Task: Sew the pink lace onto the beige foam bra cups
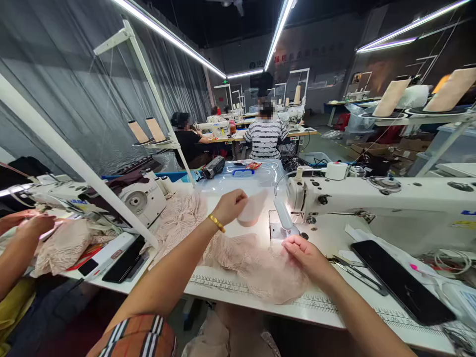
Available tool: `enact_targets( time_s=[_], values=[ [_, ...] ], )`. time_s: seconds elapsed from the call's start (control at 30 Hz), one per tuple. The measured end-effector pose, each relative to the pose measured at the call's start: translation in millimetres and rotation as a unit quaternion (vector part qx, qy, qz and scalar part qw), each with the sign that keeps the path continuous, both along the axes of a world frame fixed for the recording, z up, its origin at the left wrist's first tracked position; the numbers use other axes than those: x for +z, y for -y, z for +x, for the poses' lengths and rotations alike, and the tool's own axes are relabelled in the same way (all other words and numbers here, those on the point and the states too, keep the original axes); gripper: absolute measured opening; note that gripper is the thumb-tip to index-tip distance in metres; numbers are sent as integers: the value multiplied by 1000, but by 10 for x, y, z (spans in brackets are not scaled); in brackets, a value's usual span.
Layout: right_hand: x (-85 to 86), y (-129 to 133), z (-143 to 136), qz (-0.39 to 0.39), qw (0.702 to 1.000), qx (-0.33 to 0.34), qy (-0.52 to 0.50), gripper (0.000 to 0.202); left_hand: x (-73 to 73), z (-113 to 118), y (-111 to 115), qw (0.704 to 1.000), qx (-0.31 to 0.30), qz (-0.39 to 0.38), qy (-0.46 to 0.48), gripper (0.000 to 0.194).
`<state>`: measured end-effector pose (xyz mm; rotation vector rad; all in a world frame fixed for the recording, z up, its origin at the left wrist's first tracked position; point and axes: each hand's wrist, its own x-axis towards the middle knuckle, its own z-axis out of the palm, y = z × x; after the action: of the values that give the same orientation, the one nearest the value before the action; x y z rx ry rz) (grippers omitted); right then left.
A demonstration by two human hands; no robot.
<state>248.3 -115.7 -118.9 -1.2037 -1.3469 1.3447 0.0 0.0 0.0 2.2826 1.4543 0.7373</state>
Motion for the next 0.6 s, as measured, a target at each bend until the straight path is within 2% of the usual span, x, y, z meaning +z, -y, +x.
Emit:
enact_targets(
  time_s=[0.13,0.23,0.3,0.37,0.4,0.47,0.5,0.53,0.6],
  values=[
    [41,31,-11,0,1000,13,-24,56,-173,-7,707,991,-80,-102,19,14],
    [81,87,-28,13,999,26,-16,59,-328,73,1047,984,-84,-159,21,10],
    [121,146,-43,33,999,22,14,53,-397,150,1151,986,-72,-152,-6,7],
    [190,233,-60,53,997,10,51,44,-425,226,1195,991,-75,-112,-21,4],
    [240,288,-65,62,996,10,69,40,-425,260,1205,992,-94,-82,-10,12],
    [368,414,-58,89,989,40,109,32,-410,306,1211,984,-170,-40,36,36],
    [440,479,-44,110,984,62,129,29,-401,315,1206,972,-219,-53,58,46],
    [511,540,-21,136,976,77,149,26,-394,314,1196,955,-269,-99,71,50],
    [629,639,40,207,959,58,184,21,-387,278,1158,910,-333,-241,57,39]
  ],
)
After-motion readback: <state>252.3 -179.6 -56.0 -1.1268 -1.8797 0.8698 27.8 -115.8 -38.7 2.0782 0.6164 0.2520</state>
